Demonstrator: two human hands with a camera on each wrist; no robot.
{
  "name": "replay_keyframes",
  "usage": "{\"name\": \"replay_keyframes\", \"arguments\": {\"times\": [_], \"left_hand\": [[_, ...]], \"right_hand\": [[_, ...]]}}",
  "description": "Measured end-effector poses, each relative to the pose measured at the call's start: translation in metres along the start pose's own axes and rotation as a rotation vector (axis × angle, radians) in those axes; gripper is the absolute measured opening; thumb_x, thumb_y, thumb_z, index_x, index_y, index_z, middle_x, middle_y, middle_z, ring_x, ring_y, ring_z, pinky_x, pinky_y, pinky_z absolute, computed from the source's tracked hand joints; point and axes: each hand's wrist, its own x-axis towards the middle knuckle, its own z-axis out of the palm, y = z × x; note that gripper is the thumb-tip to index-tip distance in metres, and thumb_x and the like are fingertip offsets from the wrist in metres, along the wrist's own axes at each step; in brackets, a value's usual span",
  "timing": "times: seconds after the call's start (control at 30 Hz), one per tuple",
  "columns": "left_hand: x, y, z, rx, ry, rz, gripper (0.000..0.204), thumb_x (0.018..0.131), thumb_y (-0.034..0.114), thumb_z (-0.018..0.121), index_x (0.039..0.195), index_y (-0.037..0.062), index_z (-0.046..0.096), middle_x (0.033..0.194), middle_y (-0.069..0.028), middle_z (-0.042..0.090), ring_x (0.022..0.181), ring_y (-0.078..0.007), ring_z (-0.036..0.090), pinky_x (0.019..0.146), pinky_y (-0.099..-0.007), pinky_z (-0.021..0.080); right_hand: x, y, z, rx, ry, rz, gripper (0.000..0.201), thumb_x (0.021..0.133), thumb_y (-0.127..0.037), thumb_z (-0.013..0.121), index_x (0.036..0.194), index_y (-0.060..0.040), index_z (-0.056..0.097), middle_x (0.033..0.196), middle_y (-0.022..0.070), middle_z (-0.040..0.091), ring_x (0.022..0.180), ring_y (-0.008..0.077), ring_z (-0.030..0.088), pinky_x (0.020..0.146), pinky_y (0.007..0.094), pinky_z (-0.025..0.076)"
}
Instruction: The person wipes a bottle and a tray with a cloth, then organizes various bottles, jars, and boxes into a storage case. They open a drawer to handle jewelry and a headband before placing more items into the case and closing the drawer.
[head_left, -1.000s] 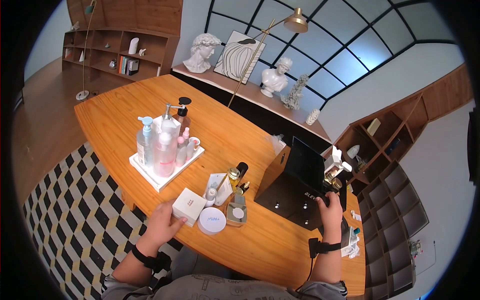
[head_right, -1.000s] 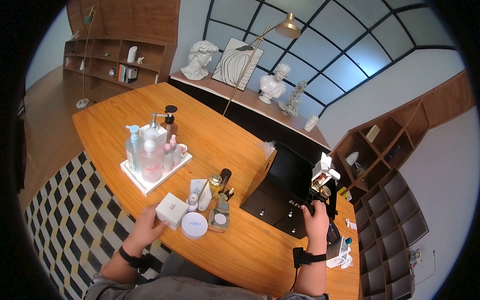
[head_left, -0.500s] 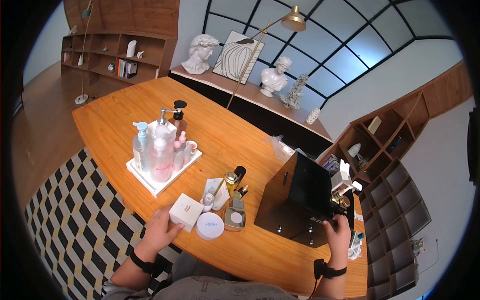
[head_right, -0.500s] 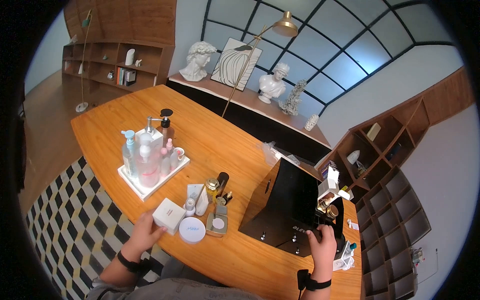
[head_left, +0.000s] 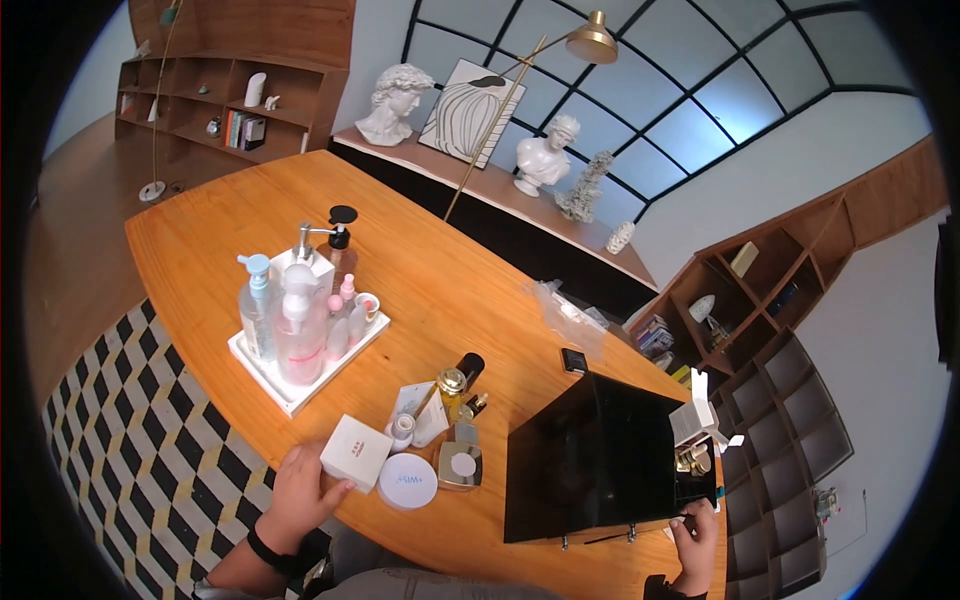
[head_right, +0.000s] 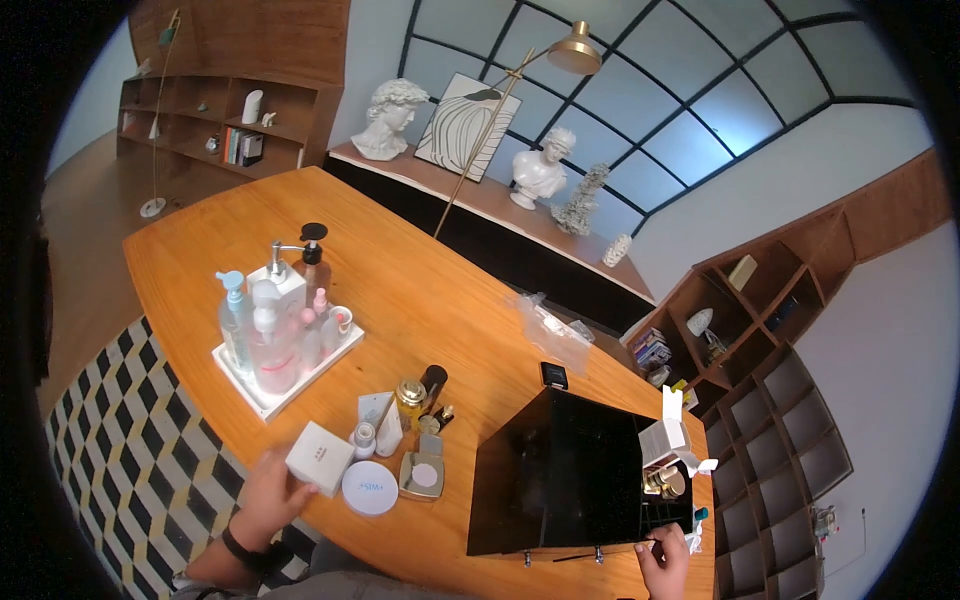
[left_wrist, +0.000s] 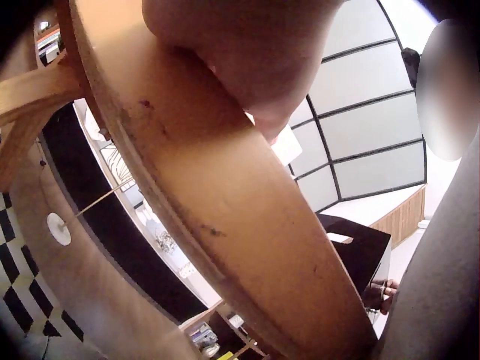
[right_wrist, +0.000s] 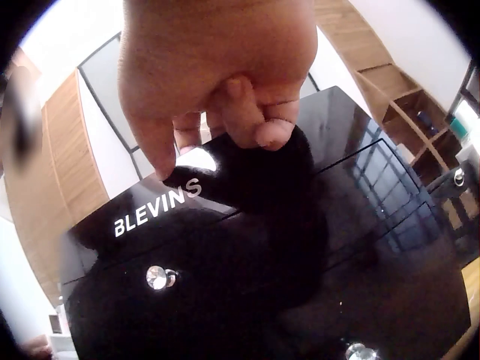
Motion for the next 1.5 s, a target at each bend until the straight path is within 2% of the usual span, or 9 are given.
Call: {"name": "replay_keyframes", "arguments": {"times": [0.27,0.37,0.5,0.6,0.83,0.93,1.2,1.3,1.5], "left_hand": [[0.0,-0.009,0.01,0.025,0.006,0.048,0.062,0.07,0.027,0.081,0.118,-0.0001,0.054,0.112,-0.0204,0.06,0.101,-0.0394,0.057,0.089,-0.0459,0.045],[-0.008,-0.03,0.011,-0.13,0.26,0.103,0.053,0.074,0.024,0.076,0.114,-0.0007,0.053,0.111,-0.0208,0.057,0.103,-0.0371,0.055,0.092,-0.0453,0.043],[0.063,0.031,-0.054,-0.02,0.339,0.259,0.03,0.082,0.008,0.061,0.109,-0.0011,0.052,0.106,-0.0181,0.054,0.101,-0.0317,0.053,0.094,-0.0411,0.04],[0.139,0.126,-0.063,-0.207,0.139,0.379,0.019,0.083,0.005,0.061,0.102,0.0009,0.057,0.098,-0.0128,0.057,0.093,-0.0268,0.055,0.09,-0.0369,0.043],[0.311,0.257,0.087,-0.619,-0.771,0.293,0.011,0.093,0.015,0.057,0.096,0.0071,0.065,0.091,0.001,0.064,0.084,-0.0114,0.059,0.078,-0.0273,0.047],[0.363,0.279,0.147,-0.466,-0.905,0.145,0.014,0.095,0.019,0.056,0.101,0.0097,0.065,0.09,-0.0008,0.066,0.086,-0.0119,0.061,0.077,-0.0274,0.047],[0.433,0.242,0.264,-0.361,-0.925,-0.064,0.016,0.094,0.02,0.054,0.099,0.0161,0.069,0.088,0.0024,0.065,0.08,-0.0102,0.061,0.069,-0.0281,0.047],[0.435,0.232,0.285,-0.211,-0.916,-0.081,0.016,0.094,0.021,0.055,0.1,0.0174,0.07,0.089,0.0029,0.065,0.078,-0.0093,0.06,0.067,-0.027,0.046],[0.43,0.199,0.355,-0.197,-0.971,-0.003,0.021,0.092,0.021,0.058,0.11,0.0164,0.069,0.096,0.0016,0.065,0.089,-0.0123,0.058,0.076,-0.0292,0.046]], "right_hand": [[-0.006,-0.004,0.003,0.071,0.061,0.082,0.021,0.069,-0.003,0.07,0.084,-0.0014,0.056,0.08,0.0035,0.046,0.063,0.0112,0.043,0.056,0.0241,0.034],[-0.003,-0.008,0.002,0.029,0.058,0.03,0.022,0.067,-0.003,0.072,0.083,-0.0012,0.056,0.077,0.004,0.047,0.061,0.0119,0.044,0.055,0.0244,0.034],[0.004,-0.014,-0.007,0.092,-0.031,0.073,0.024,0.068,-0.004,0.077,0.085,-0.0005,0.06,0.076,0.0054,0.051,0.056,0.0129,0.047,0.051,0.0257,0.036],[0.01,-0.01,-0.021,0.143,-0.141,0.079,0.024,0.073,-0.01,0.081,0.088,-0.0006,0.063,0.076,0.0077,0.054,0.052,0.0158,0.054,0.048,0.0277,0.041],[0.004,-0.008,-0.022,-0.075,-0.131,-0.058,0.022,0.082,-0.024,0.074,0.096,-0.0088,0.065,0.085,0.0086,0.057,0.071,0.03,0.062,0.059,0.0376,0.05],[0.007,-0.003,-0.03,-0.044,-0.199,-0.112,0.019,0.088,-0.023,0.068,0.102,-0.0106,0.064,0.09,0.0078,0.058,0.072,0.0299,0.063,0.06,0.0379,0.051],[0.024,0.023,-0.057,0.232,-0.43,-0.194,0.025,0.093,-0.02,0.063,0.116,-0.0094,0.063,0.095,0.0078,0.061,0.073,0.029,0.064,0.062,0.0353,0.052],[0.019,0.037,-0.046,0.289,-0.25,-0.339,0.027,0.088,-0.015,0.066,0.114,-0.0112,0.064,0.094,0.0079,0.06,0.069,0.0294,0.063,0.058,0.0366,0.05],[0.022,0.036,-0.048,0.326,-0.28,-0.294,0.026,0.088,-0.014,0.065,0.113,-0.0107,0.063,0.092,0.0081,0.059,0.065,0.0292,0.061,0.056,0.037,0.049]]}}
